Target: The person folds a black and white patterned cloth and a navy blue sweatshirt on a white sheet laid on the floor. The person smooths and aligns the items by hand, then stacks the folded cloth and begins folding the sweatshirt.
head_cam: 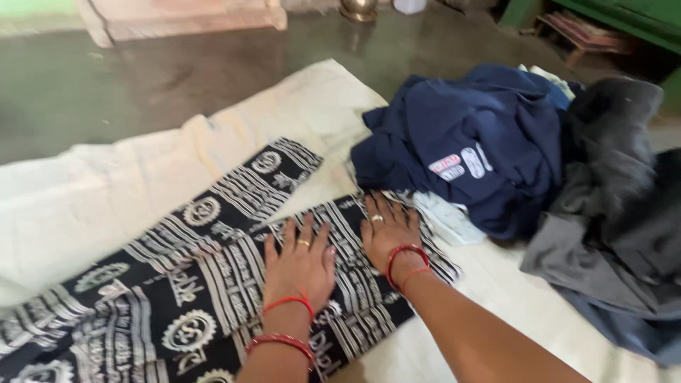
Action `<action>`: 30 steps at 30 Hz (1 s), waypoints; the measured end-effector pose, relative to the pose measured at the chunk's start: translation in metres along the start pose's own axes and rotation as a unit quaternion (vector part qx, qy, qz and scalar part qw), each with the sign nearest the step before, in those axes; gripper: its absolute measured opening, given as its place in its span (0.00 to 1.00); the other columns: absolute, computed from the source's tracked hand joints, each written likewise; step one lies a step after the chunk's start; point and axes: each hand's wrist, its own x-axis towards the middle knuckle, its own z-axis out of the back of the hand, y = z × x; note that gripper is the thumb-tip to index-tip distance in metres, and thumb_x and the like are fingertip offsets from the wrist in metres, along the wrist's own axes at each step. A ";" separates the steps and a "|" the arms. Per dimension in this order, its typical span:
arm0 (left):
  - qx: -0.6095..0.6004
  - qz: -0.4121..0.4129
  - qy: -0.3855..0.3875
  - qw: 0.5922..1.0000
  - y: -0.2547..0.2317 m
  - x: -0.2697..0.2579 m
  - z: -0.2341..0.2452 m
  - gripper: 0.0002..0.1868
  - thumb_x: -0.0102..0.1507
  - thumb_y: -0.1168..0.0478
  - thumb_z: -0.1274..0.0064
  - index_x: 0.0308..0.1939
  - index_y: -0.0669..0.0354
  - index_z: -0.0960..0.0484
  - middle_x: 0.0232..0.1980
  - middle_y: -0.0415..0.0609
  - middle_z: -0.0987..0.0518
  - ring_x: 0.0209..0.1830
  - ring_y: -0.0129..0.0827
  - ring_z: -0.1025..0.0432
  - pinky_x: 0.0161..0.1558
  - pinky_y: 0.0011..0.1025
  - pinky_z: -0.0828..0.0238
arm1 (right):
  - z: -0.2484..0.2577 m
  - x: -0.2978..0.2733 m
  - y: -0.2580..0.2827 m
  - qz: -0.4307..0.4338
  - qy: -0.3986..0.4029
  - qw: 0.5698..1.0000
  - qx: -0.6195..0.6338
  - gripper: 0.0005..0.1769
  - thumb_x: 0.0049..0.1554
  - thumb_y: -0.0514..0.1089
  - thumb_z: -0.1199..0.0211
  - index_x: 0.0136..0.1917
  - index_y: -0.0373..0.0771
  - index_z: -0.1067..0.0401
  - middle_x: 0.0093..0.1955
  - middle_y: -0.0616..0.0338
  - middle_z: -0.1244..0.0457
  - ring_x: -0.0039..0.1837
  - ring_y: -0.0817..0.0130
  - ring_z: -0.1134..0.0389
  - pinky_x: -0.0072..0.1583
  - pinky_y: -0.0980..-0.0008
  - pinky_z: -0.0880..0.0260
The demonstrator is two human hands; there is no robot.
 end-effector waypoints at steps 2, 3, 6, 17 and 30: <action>0.004 0.000 0.010 1.000 0.001 0.003 0.003 0.31 0.69 0.47 0.72 0.78 0.38 0.41 0.83 0.44 0.49 0.80 0.44 0.58 0.73 0.56 0.69 | 0.000 0.001 0.017 0.010 0.006 0.998 -0.064 0.33 0.63 0.56 0.59 0.80 0.51 0.51 0.85 0.59 0.60 0.84 0.54 0.61 0.78 0.45 0.65; 0.008 -0.003 0.013 1.000 0.000 0.004 0.003 0.31 0.69 0.47 0.72 0.78 0.38 0.42 0.83 0.45 0.49 0.80 0.44 0.58 0.73 0.57 0.69 | -0.001 0.000 0.022 0.081 0.016 0.997 -0.012 0.33 0.64 0.55 0.60 0.81 0.49 0.51 0.84 0.58 0.59 0.84 0.53 0.60 0.77 0.45 0.65; 0.022 -0.007 -0.002 1.000 0.000 0.001 0.002 0.30 0.69 0.48 0.71 0.76 0.40 0.41 0.81 0.44 0.48 0.81 0.44 0.57 0.74 0.57 0.68 | 0.003 -0.005 0.026 0.206 0.031 0.977 0.034 0.32 0.66 0.51 0.60 0.82 0.44 0.49 0.85 0.55 0.56 0.84 0.53 0.57 0.78 0.49 0.61; -0.002 -0.020 0.027 0.999 0.008 0.006 0.003 0.38 0.62 0.49 0.58 0.77 0.52 0.44 0.83 0.46 0.52 0.82 0.45 0.61 0.75 0.53 0.71 | -0.012 0.003 0.065 0.069 0.019 0.989 0.131 0.35 0.63 0.55 0.66 0.80 0.45 0.50 0.84 0.59 0.57 0.83 0.58 0.60 0.76 0.47 0.64; 0.091 0.162 -0.099 0.978 0.137 -0.094 0.031 0.28 0.67 0.48 0.64 0.72 0.41 0.32 0.75 0.42 0.34 0.76 0.42 0.44 0.71 0.49 0.52 | -0.011 -0.009 0.074 0.067 -0.003 0.996 0.055 0.36 0.64 0.62 0.61 0.80 0.46 0.48 0.84 0.56 0.57 0.83 0.53 0.60 0.77 0.51 0.61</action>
